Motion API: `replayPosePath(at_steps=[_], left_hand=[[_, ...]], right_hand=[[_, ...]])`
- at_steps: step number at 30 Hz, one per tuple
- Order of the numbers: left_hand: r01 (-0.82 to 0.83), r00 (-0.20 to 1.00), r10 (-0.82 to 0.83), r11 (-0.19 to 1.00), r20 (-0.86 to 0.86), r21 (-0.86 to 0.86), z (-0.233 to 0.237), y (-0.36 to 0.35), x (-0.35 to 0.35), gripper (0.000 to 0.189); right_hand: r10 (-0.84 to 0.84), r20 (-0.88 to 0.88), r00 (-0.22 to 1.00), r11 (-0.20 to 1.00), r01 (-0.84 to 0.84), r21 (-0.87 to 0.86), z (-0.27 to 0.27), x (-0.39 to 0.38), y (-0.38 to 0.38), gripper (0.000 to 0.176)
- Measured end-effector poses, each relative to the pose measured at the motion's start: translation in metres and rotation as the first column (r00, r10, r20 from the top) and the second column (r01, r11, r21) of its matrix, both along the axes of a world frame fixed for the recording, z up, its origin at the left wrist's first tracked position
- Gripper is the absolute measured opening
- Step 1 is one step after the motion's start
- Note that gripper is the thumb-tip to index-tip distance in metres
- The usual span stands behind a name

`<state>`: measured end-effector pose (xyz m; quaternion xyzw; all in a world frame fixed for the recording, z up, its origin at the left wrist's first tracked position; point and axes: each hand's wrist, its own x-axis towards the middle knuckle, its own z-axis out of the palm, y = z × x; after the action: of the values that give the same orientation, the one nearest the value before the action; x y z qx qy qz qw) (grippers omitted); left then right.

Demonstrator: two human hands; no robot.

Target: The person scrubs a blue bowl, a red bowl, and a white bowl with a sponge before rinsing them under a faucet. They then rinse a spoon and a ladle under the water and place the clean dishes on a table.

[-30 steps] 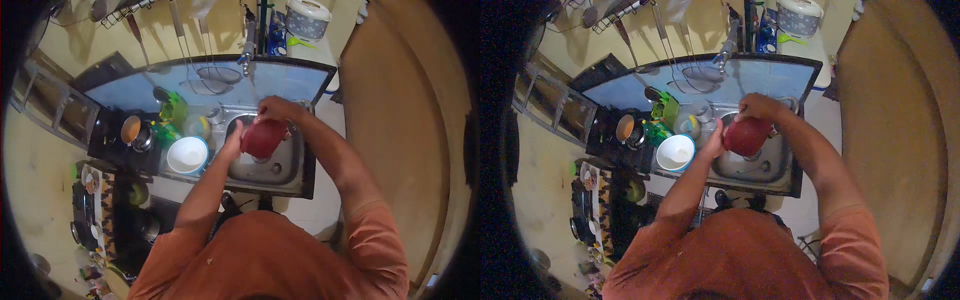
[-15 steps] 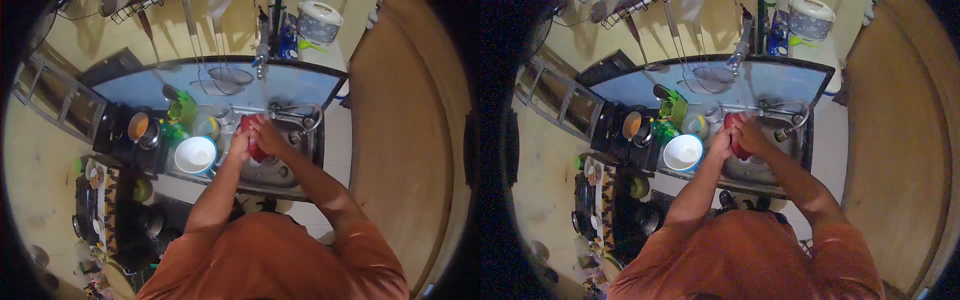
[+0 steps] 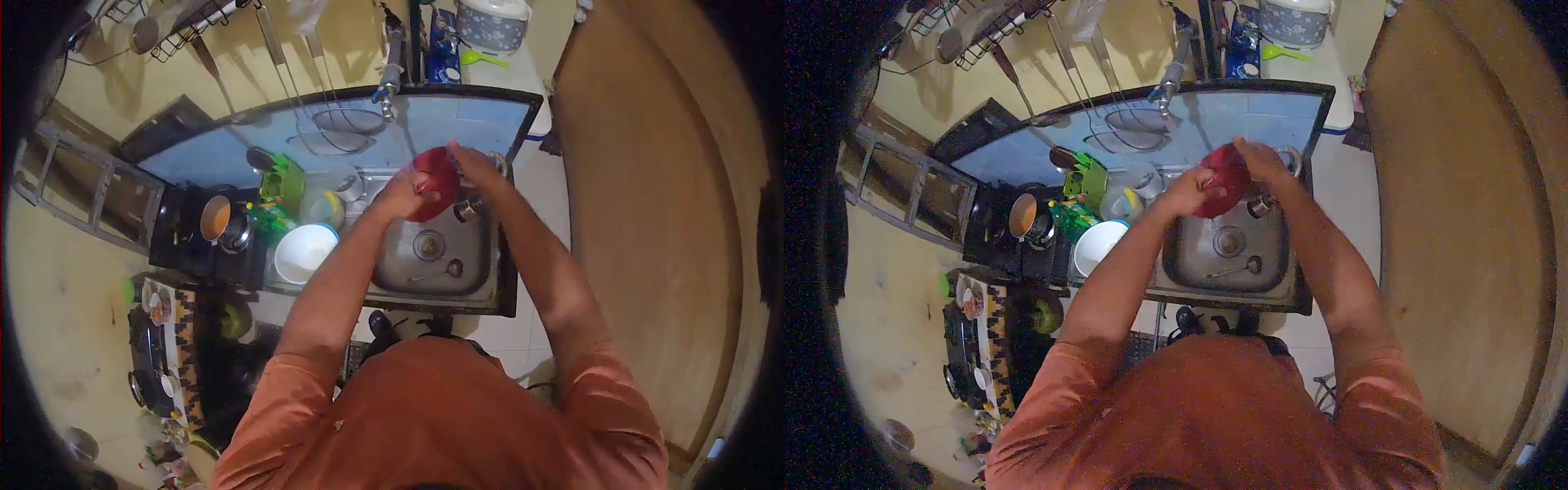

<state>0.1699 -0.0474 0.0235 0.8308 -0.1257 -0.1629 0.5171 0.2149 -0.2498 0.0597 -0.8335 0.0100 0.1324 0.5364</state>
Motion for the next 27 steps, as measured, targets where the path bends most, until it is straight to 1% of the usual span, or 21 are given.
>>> replayPosePath(at_steps=[2,4,5,7,8,10,11,12,14,15,16,17,18,20,21,22,23,24,25,26,27], left_hand=[[0.079,0.980,-0.117,0.971,0.161,0.225,0.020,-0.004,-0.013,0.024],[0.077,0.960,-0.160,0.940,0.230,0.332,0.033,-0.005,-0.029,0.022],[0.053,0.943,-0.184,0.905,0.276,0.422,0.037,-0.004,-0.036,0.022],[0.016,0.924,-0.208,0.860,0.322,0.510,0.036,0.003,-0.046,0.023],[-0.067,0.842,-0.235,0.848,0.486,0.525,0.035,0.008,-0.052,0.023],[-0.134,0.827,-0.222,0.815,0.516,0.564,0.043,0.016,-0.068,0.031],[-0.167,0.820,-0.216,0.796,0.530,0.582,0.047,0.020,-0.076,0.035],[-0.356,0.748,-0.032,0.823,0.663,0.442,0.046,0.020,-0.087,0.047],[-0.526,0.632,0.150,0.804,0.760,0.279,0.019,0.021,-0.097,0.061],[-0.617,0.691,0.601,0.780,0.402,-0.106,-0.026,0.020,-0.093,0.072],[-0.675,0.683,0.718,0.691,0.135,-0.260,-0.036,0.019,-0.098,0.078],[-0.759,0.608,0.781,0.521,-0.141,-0.390,-0.045,0.017,-0.102,0.085],[-0.763,0.635,0.659,0.454,-0.403,-0.460,-0.028,0.012,-0.110,0.088],[-0.722,0.688,0.508,0.409,-0.519,-0.558,-0.027,0.009,-0.111,0.091],[-0.710,0.704,0.425,0.380,-0.569,-0.594,-0.027,0.007,-0.112,0.093],[-0.712,0.701,0.469,0.413,-0.538,-0.567,-0.024,0.004,-0.112,0.090],[-0.706,0.706,0.491,0.428,-0.510,-0.565,-0.020,0.003,-0.110,0.089],[-0.700,0.710,0.513,0.442,-0.483,-0.561,-0.017,0.002,-0.108,0.088],[-0.728,0.685,0.498,0.439,-0.531,-0.527,-0.016,0.003,-0.108,0.085],[-0.739,0.674,0.493,0.439,-0.550,-0.511,-0.016,0.005,-0.110,0.084],[-0.749,0.662,0.489,0.439,-0.568,-0.496,-0.014,0.007,-0.111,0.083]], right_hand=[[-0.006,-0.201,0.980,0.994,0.029,0.108,0.008,0.000,0.002,0.057],[0.089,-0.389,0.917,0.995,-0.099,-0.004,-0.006,0.004,0.005,0.047],[0.095,-0.389,0.917,0.995,-0.103,0.000,-0.015,0.005,0.006,0.047],[0.227,-0.451,0.863,0.973,-0.183,0.139,-0.036,0.006,0.007,0.041],[0.236,-0.447,0.863,0.971,-0.193,0.141,-0.043,0.003,0.009,0.041],[0.175,-0.309,0.935,0.968,-0.107,0.225,-0.054,-0.007,0.016,0.036],[0.186,-0.306,0.934,0.966,-0.118,0.228,-0.060,-0.009,0.018,0.036],[0.130,-0.257,0.958,0.969,-0.068,0.237,-0.069,-0.008,0.018,0.035],[0.076,-0.209,0.975,0.967,-0.021,0.254,-0.062,-0.020,0.021,0.035],[0.060,-0.237,0.970,0.976,-0.007,0.216,-0.033,-0.036,0.024,0.034],[0.052,-0.263,0.963,0.984,-0.004,0.179,-0.016,-0.047,0.028,0.033],[0.060,-0.262,0.963,0.984,-0.012,0.180,-0.020,-0.053,0.029,0.033],[0.121,-0.217,0.969,0.979,-0.080,0.186,-0.027,-0.056,0.031,0.033],[0.175,-0.160,0.971,0.971,-0.144,0.189,-0.054,-0.053,0.035,0.033],[0.135,-0.032,0.990,0.991,-0.135,-0.007,-0.082,-0.047,0.036,0.033],[0.118,0.104,0.988,0.975,-0.095,-0.201,-0.084,-0.048,0.037,0.034],[0.119,0.121,0.986,0.974,-0.092,-0.206,-0.083,-0.048,0.035,0.034],[0.146,0.417,0.897,0.963,-0.033,-0.266,-0.063,-0.052,0.036,0.037],[0.166,0.558,0.813,0.960,-0.003,-0.281,-0.060,-0.049,0.040,0.038],[0.182,0.684,0.707,0.954,0.043,-0.298,-0.058,-0.045,0.045,0.040],[0.319,0.635,0.704,0.931,-0.105,-0.350,-0.081,-0.032,0.053,0.041]])
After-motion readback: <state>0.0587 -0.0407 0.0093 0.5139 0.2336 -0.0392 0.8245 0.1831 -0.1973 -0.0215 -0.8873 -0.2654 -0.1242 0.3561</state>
